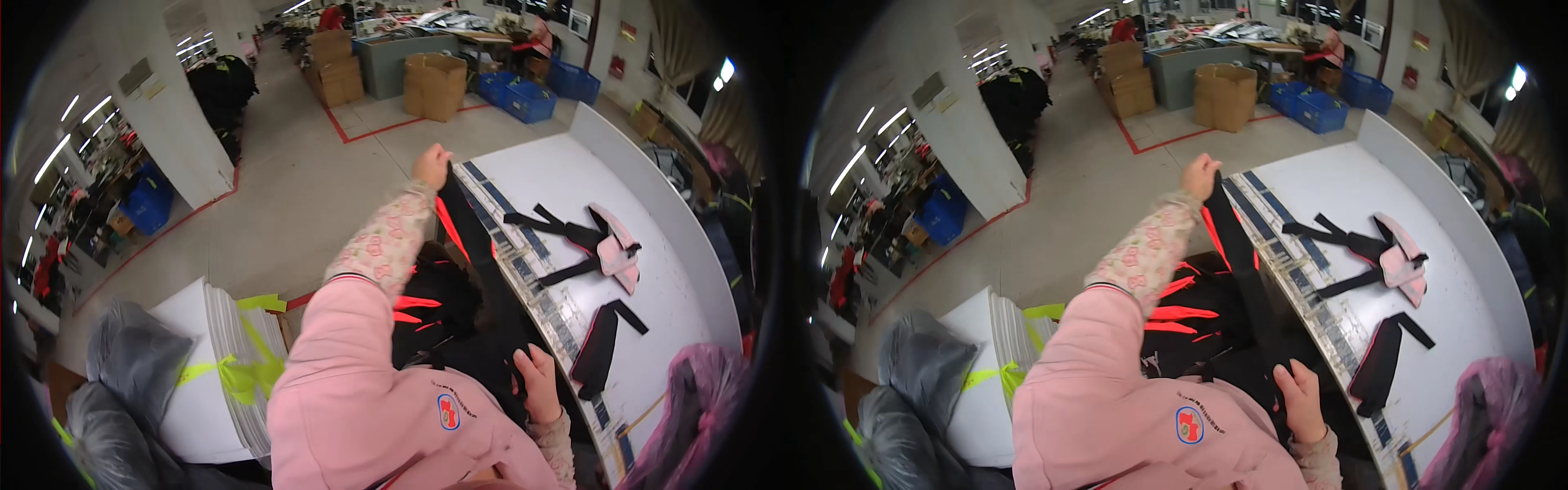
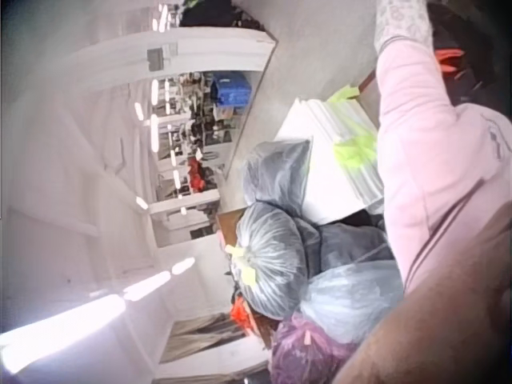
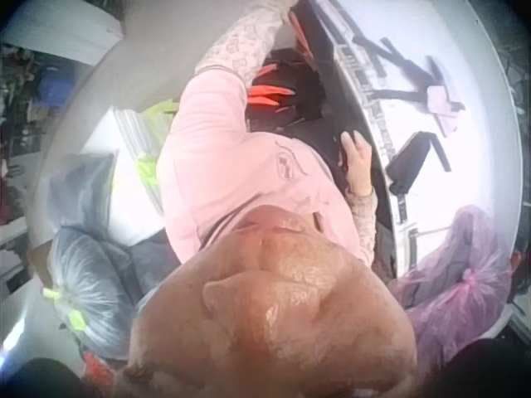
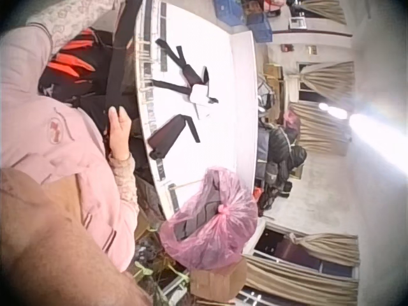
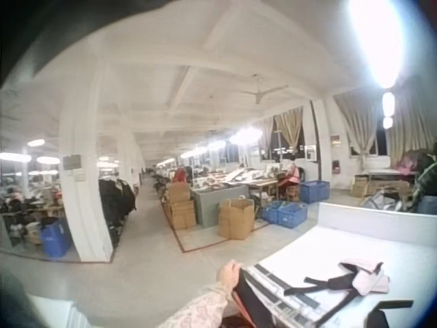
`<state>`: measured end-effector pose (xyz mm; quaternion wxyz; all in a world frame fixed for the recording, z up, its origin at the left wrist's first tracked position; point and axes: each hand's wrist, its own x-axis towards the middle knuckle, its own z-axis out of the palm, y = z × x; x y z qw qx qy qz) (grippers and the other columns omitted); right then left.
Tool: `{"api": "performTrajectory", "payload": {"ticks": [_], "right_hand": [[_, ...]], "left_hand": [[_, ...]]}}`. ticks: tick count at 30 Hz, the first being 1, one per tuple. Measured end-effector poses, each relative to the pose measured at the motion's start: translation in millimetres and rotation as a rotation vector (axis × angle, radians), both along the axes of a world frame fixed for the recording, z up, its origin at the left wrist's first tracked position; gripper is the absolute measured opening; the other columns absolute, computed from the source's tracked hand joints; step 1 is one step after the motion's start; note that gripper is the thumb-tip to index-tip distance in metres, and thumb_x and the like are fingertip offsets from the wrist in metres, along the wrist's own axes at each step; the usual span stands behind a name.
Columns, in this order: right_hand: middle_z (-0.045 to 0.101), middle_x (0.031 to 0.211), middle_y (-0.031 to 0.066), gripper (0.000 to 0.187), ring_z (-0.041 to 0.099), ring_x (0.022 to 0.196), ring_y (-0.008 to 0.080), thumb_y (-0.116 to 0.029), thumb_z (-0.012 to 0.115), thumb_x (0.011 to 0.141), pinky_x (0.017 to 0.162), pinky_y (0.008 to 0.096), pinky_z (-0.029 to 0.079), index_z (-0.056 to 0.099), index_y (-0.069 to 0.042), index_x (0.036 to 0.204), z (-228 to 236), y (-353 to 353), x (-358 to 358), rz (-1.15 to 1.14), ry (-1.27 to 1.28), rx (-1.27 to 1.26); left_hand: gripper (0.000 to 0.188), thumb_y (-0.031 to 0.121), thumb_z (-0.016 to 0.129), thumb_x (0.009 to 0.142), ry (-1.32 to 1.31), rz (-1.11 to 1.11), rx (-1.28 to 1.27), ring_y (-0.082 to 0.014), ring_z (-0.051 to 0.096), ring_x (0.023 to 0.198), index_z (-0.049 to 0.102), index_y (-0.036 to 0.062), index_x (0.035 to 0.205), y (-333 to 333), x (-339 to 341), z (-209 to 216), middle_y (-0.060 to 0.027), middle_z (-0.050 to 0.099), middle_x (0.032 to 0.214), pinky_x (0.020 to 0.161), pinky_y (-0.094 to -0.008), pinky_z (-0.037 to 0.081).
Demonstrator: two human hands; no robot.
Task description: Assembling and organizing life vest components at a factory workbench.
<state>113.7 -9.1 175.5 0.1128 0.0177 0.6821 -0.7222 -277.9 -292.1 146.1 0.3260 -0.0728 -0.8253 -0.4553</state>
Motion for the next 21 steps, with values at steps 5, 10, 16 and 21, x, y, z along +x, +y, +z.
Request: {"api": "performTrajectory", "payload": {"ticks": [5,10,16,21], "right_hand": [[0.04,0.059,-0.0022,0.031,0.045,0.051,0.0046,-0.021,0.061,0.096,0.04,0.0253,0.033,0.045,-0.005,0.074,10.1,13.1,-24.3,0.134,0.189,0.454],[0.064,0.085,0.0252,0.031,0.063,0.081,0.0433,-0.024,0.07,0.086,0.068,0.0431,0.049,0.064,0.004,0.099,0.4,18.0,-78.2,0.124,0.587,0.785],[0.061,0.102,0.0167,0.028,0.059,0.096,0.0371,-0.014,0.07,0.084,0.08,0.0421,0.048,0.062,-0.004,0.109,-36.5,-6.4,-158.3,0.026,0.953,0.851],[0.061,0.105,0.0152,0.03,0.059,0.101,0.0351,-0.015,0.07,0.084,0.085,0.0392,0.047,0.062,-0.003,0.11,-88.7,9.2,-147.3,0.062,0.701,0.683]], "left_hand": [[0.029,0.029,0.065,0.088,0.011,0.02,-0.051,-0.0308,0.056,0.065,0.056,0.0029,0.08,-62.8,23.7,-3.6,-0.0174,0.059,0.071,0.061,-0.04,0.044],[0.029,0.033,0.065,0.086,-0.117,0.126,-0.122,-0.0357,0.063,0.077,0.061,0.0045,0.087,-149.7,82.3,-1.3,-0.0184,0.064,0.077,0.07,-0.0428,0.048],[0.026,0.03,0.061,0.09,-0.247,0.409,-0.057,-0.0355,0.065,0.09,0.065,0.0048,0.096,-244.9,173.7,-82.9,-0.0196,0.068,0.092,0.082,-0.0412,0.048],[0.022,0.027,0.065,0.085,-0.682,0.589,-0.388,-0.0351,0.066,0.087,0.069,0.006,0.094,-303.4,249.2,-254.7,-0.017,0.07,0.087,0.081,-0.0424,0.051]]}}
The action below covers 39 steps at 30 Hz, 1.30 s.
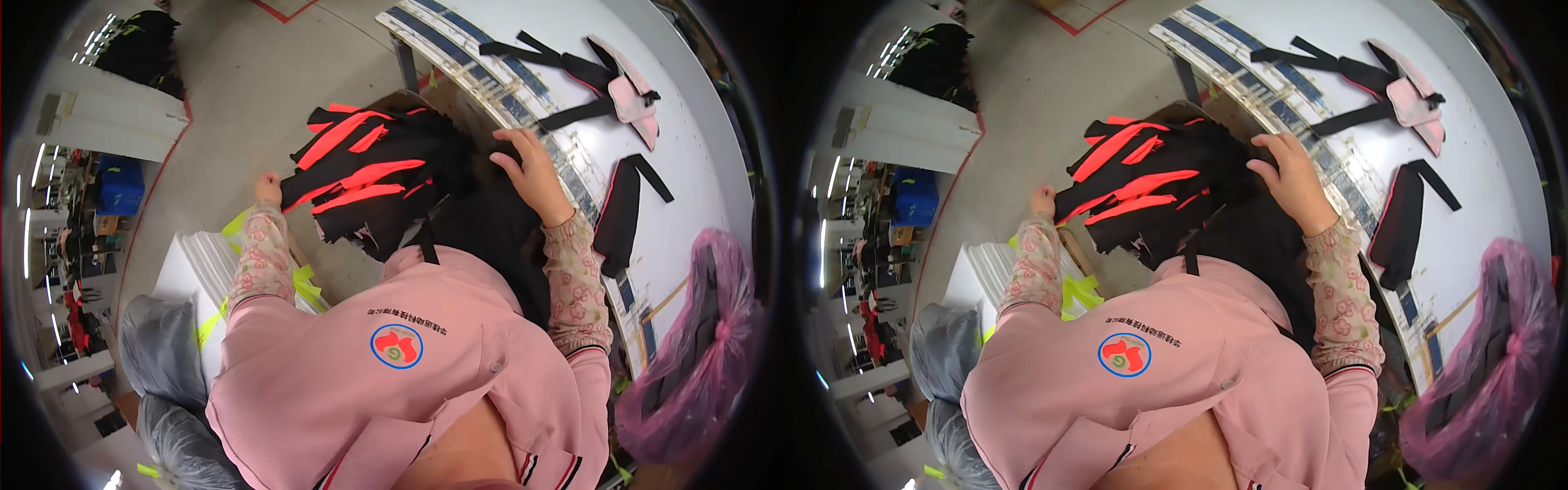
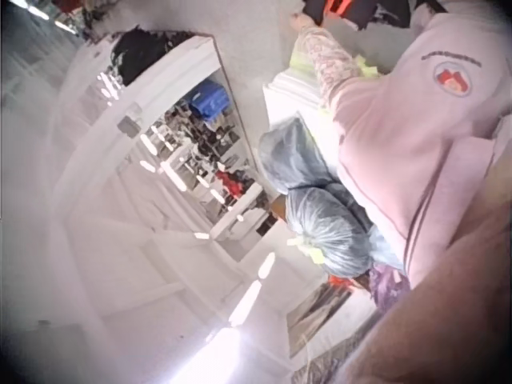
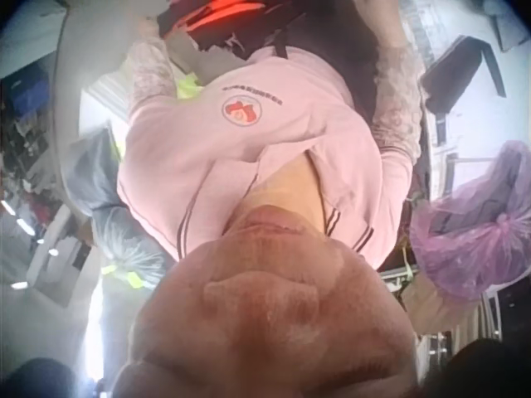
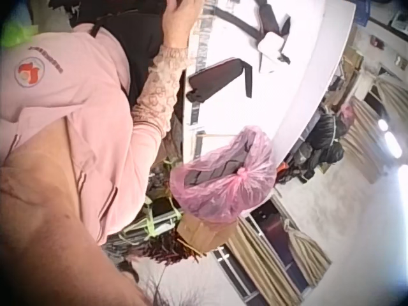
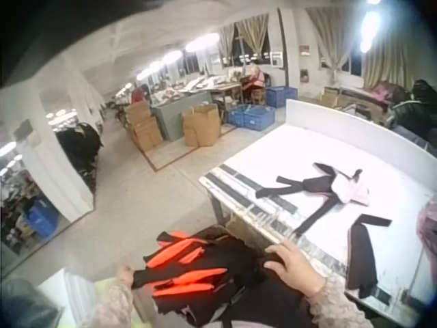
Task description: Assembling and organizing life vest components at a factory workbench.
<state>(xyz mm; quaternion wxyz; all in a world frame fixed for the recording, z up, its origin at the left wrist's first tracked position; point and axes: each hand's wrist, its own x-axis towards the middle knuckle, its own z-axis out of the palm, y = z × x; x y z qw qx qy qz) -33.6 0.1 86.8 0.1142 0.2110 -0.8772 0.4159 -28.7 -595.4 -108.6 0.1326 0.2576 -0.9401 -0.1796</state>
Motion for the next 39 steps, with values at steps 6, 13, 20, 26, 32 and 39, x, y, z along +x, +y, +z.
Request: {"api": "performTrajectory", "payload": {"ticks": [6,13,20,26,32,39], "right_hand": [[0.064,0.102,0.0146,0.025,0.062,0.098,0.0314,-0.014,0.069,0.087,0.086,0.0349,0.048,0.064,-0.001,0.107,-25.8,103.3,35.2,-0.301,-0.146,0.011],[0.053,0.127,0.0198,0.067,0.049,0.12,0.0379,-0.028,0.082,0.071,0.098,0.0429,0.043,0.054,-0.009,0.13,-50.1,218.0,118.1,-0.775,-0.207,0.504],[0.058,0.121,0.0164,0.045,0.056,0.11,0.0365,-0.021,0.076,0.077,0.092,0.0432,0.047,0.062,-0.012,0.118,-80.7,222.5,136.7,-0.932,-0.15,0.483],[0.061,0.112,0.0199,0.037,0.057,0.105,0.0393,-0.026,0.072,0.081,0.091,0.0448,0.046,0.065,-0.005,0.111,-82.5,191.1,109.9,-0.965,-0.041,0.294],[0.061,0.122,0.0198,0.02,0.056,0.119,0.0335,-0.003,0.051,0.094,0.103,0.039,0.041,0.062,0.0,0.11,-101.4,171.7,122.0,-0.816,-0.086,0.021],[0.057,0.127,0.0176,0.02,0.055,0.119,0.0344,-0.001,0.055,0.092,0.103,0.0383,0.04,0.06,0.001,0.112,-95.2,167.7,147.9,-0.681,-0.151,0.103]], "left_hand": [[0.034,0.036,0.071,0.085,-0.222,-0.123,0.411,-0.0176,0.064,0.088,0.072,0.0046,0.099,-3.9,18.5,-41.3,-0.0078,0.072,0.092,0.083,-0.0343,0.05],[0.04,0.04,0.068,0.086,-0.075,-0.29,-0.375,-0.0339,0.065,0.083,0.067,0.0062,0.107,20.7,-58.2,51.4,-0.0159,0.068,0.092,0.079,-0.0444,0.052],[0.018,0.019,0.064,0.092,-0.008,-0.895,0.398,-0.0167,0.062,0.088,0.067,0.0016,0.098,275.2,-142.4,98.7,-0.0081,0.068,0.095,0.083,-0.0297,0.049],[0.029,0.025,0.073,0.082,-0.038,-1.485,0.512,-0.0311,0.066,0.092,0.068,0.0042,0.101,521.9,-55.2,152.4,-0.0148,0.068,0.096,0.084,-0.037,0.052],[0.062,0.026,0.084,0.063,0.21,-2.017,0.282,-0.0338,0.051,0.114,0.057,0.0074,0.116,623.6,-21.4,88.1,-0.013,0.056,0.115,0.101,-0.0459,0.037],[0.027,0.015,0.074,0.072,0.134,-1.965,0.401,-0.0333,0.058,0.101,0.062,0.008,0.094,622.3,-37.5,59.8,-0.0106,0.061,0.098,0.087,-0.0442,0.047]]}}
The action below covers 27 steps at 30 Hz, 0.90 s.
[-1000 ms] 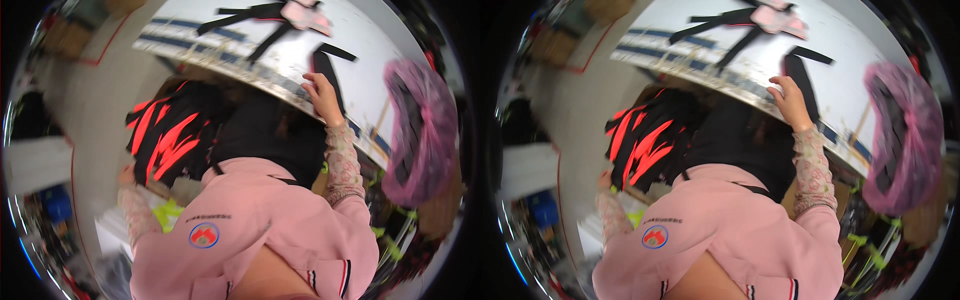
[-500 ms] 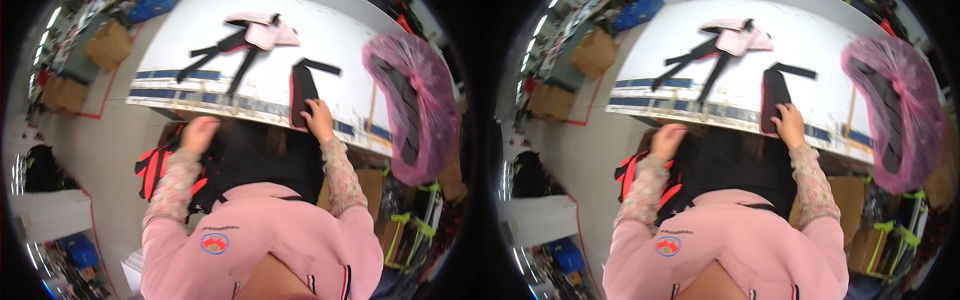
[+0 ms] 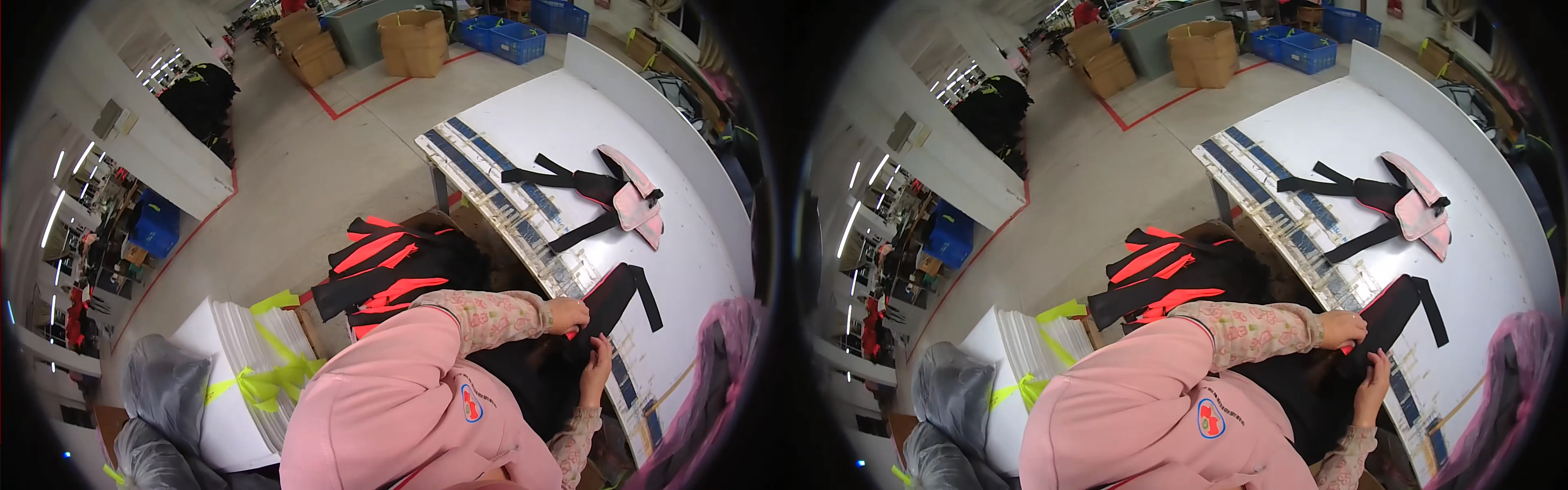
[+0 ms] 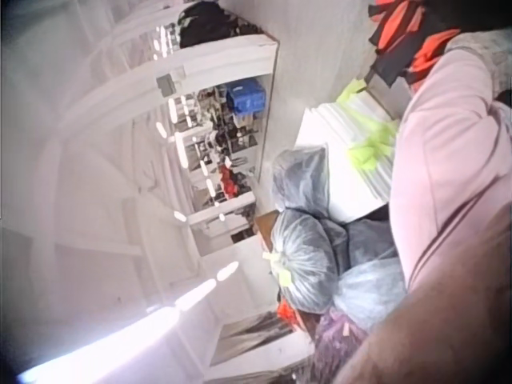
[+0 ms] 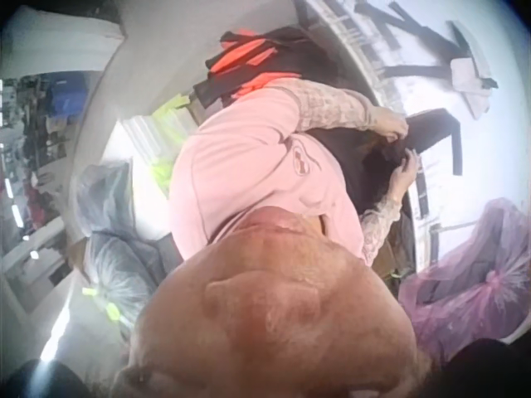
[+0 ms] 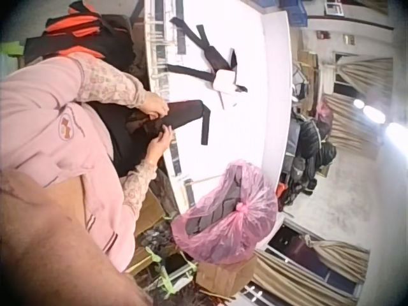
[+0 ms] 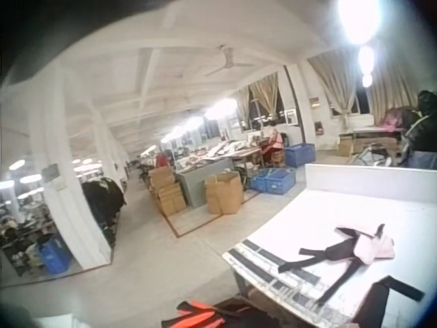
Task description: Assembling and organizing life vest components at a factory workbench.
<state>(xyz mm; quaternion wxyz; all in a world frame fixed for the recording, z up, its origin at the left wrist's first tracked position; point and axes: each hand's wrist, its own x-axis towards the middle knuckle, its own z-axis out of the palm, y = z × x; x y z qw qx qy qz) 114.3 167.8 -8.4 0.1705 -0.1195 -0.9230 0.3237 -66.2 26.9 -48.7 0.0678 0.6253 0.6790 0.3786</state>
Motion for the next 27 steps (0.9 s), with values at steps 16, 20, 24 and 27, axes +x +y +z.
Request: {"api": "performTrajectory", "payload": {"ticks": [16,20,24,27], "right_hand": [[0.065,0.095,0.0049,0.021,0.058,0.081,0.0111,-0.014,0.054,0.099,0.074,0.0266,0.047,0.063,0.003,0.106,7.4,-31.4,-47.3,-0.422,0.197,-0.81],[0.064,0.095,0.005,0.021,0.057,0.085,0.0112,-0.014,0.054,0.099,0.077,0.027,0.047,0.063,0.004,0.105,-5.9,-24.2,-51.3,-0.363,0.266,-0.701],[0.062,0.095,0.0076,0.018,0.057,0.086,0.014,-0.014,0.058,0.096,0.079,0.0283,0.046,0.062,0.003,0.101,6.7,-36.1,-58.7,-0.324,0.258,-0.463],[0.061,0.093,0.0095,0.018,0.057,0.084,0.0168,-0.015,0.061,0.094,0.078,0.0298,0.046,0.061,0.002,0.099,11.2,-41.4,-62.3,-0.407,0.282,0.089]], "left_hand": [[0.038,0.013,0.079,0.065,0.039,0.288,0.09,-0.0309,0.05,0.105,0.056,0.0117,0.095,-1.1,16.5,37.1,-0.0095,0.051,0.108,0.088,-0.0427,0.041],[0.041,0.008,0.075,0.066,0.076,0.417,0.254,-0.0344,0.048,0.114,0.06,0.0122,0.104,-12.9,14.1,50.4,-0.0126,0.048,0.113,0.097,-0.0477,0.038],[0.029,0.004,0.066,0.074,-0.339,0.48,0.042,-0.0347,0.051,0.108,0.06,0.0096,0.103,-17.3,3.8,43.9,-0.0145,0.047,0.113,0.094,-0.0413,0.043],[0.03,0.0,0.061,0.076,-0.491,0.568,0.273,-0.0345,0.053,0.105,0.06,0.0073,0.104,-12.7,0.6,27.6,-0.0148,0.047,0.111,0.09,-0.0377,0.046]]}}
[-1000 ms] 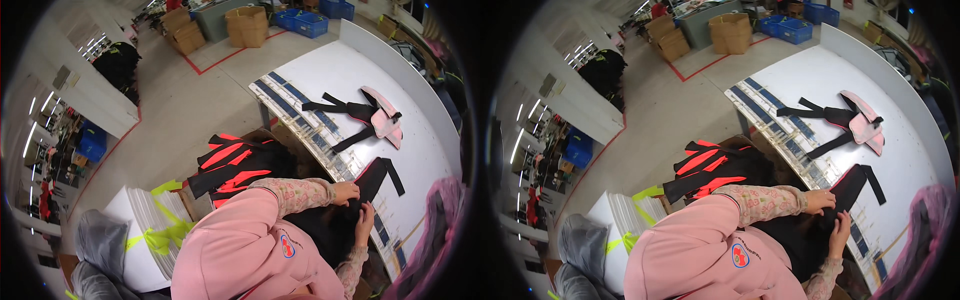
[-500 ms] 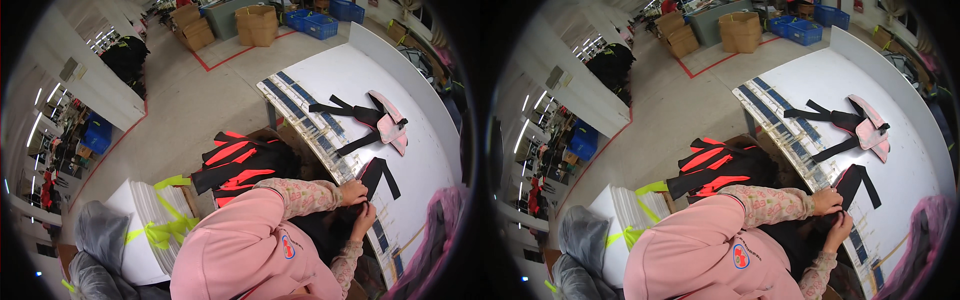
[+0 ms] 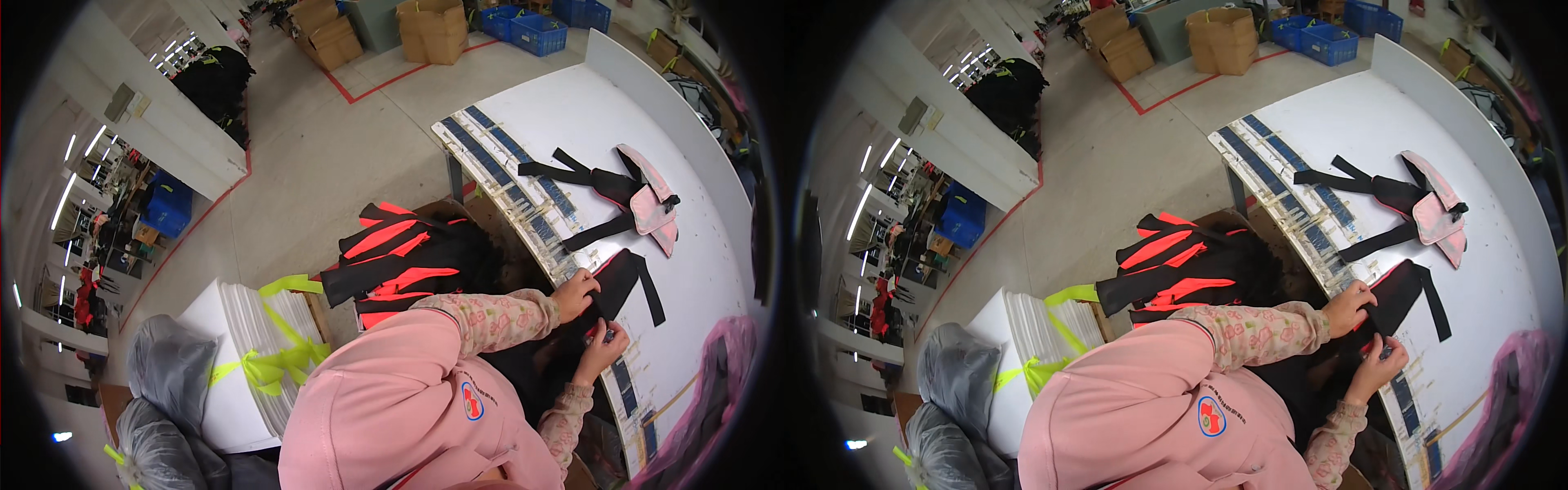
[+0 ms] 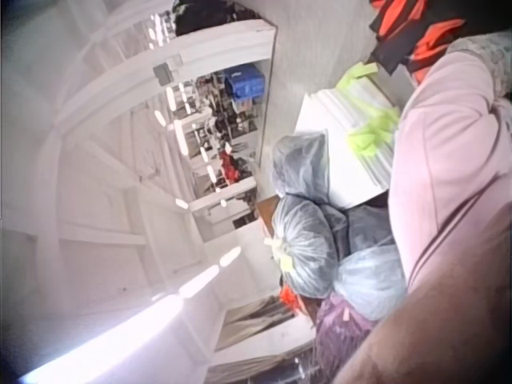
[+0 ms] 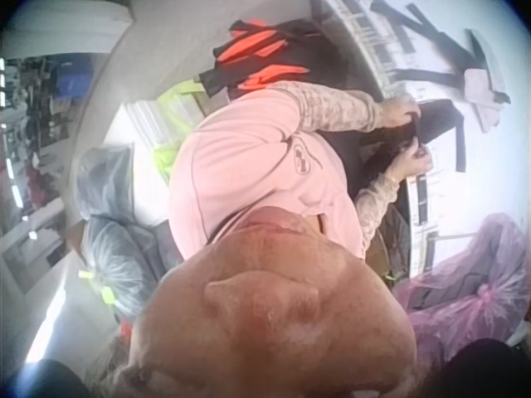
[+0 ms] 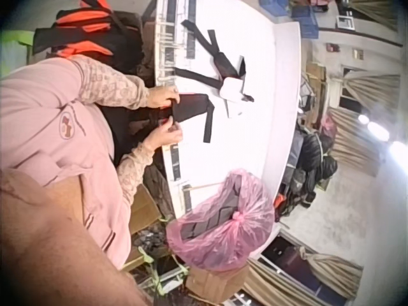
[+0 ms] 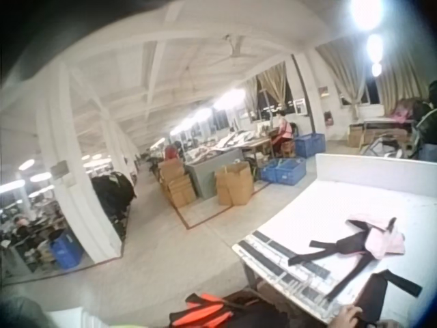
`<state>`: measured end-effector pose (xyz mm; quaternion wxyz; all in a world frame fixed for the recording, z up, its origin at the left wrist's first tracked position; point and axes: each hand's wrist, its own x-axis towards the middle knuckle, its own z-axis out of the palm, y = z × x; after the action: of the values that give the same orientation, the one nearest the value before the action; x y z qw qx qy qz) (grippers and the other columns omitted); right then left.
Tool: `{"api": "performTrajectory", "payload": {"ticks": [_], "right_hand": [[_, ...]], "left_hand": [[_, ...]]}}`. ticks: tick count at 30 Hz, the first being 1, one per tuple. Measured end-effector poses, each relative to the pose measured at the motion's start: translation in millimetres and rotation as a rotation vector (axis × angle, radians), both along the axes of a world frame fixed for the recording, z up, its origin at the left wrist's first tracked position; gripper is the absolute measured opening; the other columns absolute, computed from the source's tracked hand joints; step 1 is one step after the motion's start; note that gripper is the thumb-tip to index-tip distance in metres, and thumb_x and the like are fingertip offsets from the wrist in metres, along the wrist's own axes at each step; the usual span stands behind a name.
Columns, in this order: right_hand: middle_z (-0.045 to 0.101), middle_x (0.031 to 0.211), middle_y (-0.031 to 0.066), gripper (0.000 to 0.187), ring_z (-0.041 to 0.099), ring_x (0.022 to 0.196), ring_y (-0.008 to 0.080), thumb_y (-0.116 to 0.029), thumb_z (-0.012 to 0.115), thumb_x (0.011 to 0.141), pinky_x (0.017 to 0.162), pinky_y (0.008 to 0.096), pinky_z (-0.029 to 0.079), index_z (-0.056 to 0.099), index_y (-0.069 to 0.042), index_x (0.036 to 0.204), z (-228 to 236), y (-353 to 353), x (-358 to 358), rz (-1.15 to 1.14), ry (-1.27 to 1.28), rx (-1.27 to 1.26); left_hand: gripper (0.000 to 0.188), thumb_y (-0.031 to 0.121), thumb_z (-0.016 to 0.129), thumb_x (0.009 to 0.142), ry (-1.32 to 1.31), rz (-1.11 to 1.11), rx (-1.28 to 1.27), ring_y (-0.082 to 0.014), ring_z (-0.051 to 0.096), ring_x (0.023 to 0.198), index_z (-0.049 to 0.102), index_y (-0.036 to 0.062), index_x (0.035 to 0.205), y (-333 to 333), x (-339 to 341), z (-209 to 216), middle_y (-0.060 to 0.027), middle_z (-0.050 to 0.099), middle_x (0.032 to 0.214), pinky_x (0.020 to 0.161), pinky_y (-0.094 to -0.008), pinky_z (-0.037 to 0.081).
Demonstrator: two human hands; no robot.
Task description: Assembling and organizing life vest components at a factory workbench.
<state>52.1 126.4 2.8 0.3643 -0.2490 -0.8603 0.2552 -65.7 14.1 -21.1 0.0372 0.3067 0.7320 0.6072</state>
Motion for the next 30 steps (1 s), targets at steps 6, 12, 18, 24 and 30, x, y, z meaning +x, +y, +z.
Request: {"api": "performTrajectory", "payload": {"ticks": [6,12,18,24,30], "right_hand": [[0.059,0.09,0.0084,0.018,0.056,0.079,0.0137,-0.017,0.057,0.097,0.071,0.0277,0.046,0.058,0.001,0.096,-21.9,12.1,1.8,0.018,0.051,-0.302],[0.061,0.087,0.0024,0.019,0.058,0.078,0.0101,-0.02,0.049,0.102,0.071,0.0259,0.048,0.056,-0.004,0.095,-16.2,11.1,-12.5,0.191,0.369,-1.017],[0.058,0.085,0.0011,0.018,0.054,0.076,0.0075,-0.018,0.048,0.102,0.071,0.0244,0.046,0.054,-0.004,0.093,-6.1,-6.9,-11.0,0.249,0.302,-0.975],[0.054,0.083,0.0002,0.019,0.049,0.076,0.0087,-0.019,0.049,0.102,0.072,0.0247,0.043,0.053,-0.004,0.091,-3.1,-4.7,-8.0,0.219,0.198,-0.637],[0.054,0.084,0.0002,0.02,0.05,0.077,0.0095,-0.02,0.048,0.102,0.072,0.0249,0.044,0.053,-0.003,0.092,5.4,-1.6,-4.0,0.154,0.25,-0.642]], "left_hand": [[0.03,-0.001,0.061,0.075,0.069,-0.095,0.014,-0.0334,0.054,0.103,0.059,0.0038,0.105,0.3,4.8,-5.6,-0.0148,0.046,0.109,0.09,-0.0377,0.046],[0.032,0.001,0.067,0.073,0.181,-0.127,-0.013,-0.0336,0.055,0.1,0.06,0.0039,0.104,-2.0,11.6,-19.9,-0.0149,0.047,0.108,0.087,-0.0376,0.047],[0.019,0.006,0.053,0.086,-0.139,-0.033,0.125,-0.0307,0.063,0.082,0.063,0.0029,0.103,5.2,1.1,-39.0,-0.013,0.062,0.09,0.078,-0.0331,0.049],[0.019,0.009,0.048,0.093,-1.235,-0.229,0.493,-0.0214,0.068,0.081,0.062,0.0012,0.103,17.0,2.4,-20.6,-0.0098,0.069,0.091,0.07,-0.0347,0.054],[0.026,0.019,0.046,0.094,-1.659,-0.45,0.74,-0.0255,0.068,0.088,0.063,0.0002,0.101,3.0,7.9,34.6,-0.0142,0.07,0.099,0.086,-0.0401,0.054]]}}
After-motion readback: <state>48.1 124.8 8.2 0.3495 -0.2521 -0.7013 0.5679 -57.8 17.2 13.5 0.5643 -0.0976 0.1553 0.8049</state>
